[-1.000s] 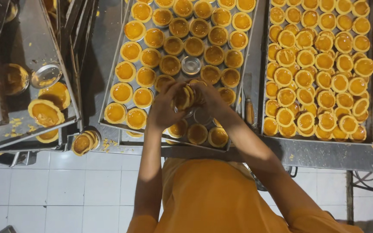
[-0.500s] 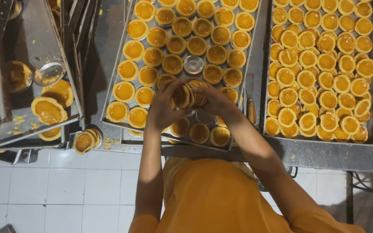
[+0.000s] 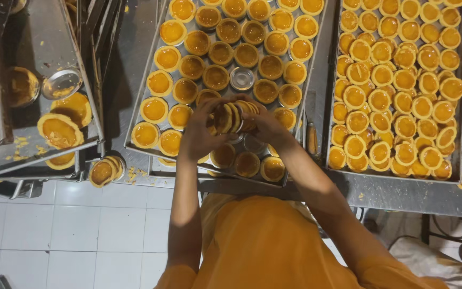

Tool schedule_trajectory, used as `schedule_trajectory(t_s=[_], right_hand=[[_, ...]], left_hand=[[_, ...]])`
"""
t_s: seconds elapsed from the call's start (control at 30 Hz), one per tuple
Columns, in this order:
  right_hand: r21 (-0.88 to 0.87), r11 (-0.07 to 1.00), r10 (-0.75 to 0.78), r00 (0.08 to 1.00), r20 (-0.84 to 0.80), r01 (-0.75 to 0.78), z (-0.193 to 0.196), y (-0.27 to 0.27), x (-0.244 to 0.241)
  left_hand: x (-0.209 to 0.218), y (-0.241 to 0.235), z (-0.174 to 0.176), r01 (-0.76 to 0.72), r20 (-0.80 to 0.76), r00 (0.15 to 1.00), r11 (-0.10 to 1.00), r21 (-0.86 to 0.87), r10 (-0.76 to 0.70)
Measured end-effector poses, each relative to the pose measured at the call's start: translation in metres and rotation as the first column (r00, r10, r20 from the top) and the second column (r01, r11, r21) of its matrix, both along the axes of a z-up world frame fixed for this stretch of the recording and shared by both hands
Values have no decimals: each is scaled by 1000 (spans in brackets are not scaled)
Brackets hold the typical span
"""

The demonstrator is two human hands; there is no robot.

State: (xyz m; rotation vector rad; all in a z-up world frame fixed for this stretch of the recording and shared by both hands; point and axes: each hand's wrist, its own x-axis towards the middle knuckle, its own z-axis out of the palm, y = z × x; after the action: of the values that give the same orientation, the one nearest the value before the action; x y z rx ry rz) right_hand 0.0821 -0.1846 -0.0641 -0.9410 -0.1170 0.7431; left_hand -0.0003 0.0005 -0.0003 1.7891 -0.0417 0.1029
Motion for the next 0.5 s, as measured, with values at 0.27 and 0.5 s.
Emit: schedule_trajectory(t_s=[0.27,0.5], right_hand=[[42,999,-3,942,336,-11,13,-1,-3],[-129,991,45,804,593,39,41,5,-10]], left_hand=[[-4,0,-23,-81,-113,992,983,-167,63],[-6,-1,-62,-194,-154,977,916,-352,147]])
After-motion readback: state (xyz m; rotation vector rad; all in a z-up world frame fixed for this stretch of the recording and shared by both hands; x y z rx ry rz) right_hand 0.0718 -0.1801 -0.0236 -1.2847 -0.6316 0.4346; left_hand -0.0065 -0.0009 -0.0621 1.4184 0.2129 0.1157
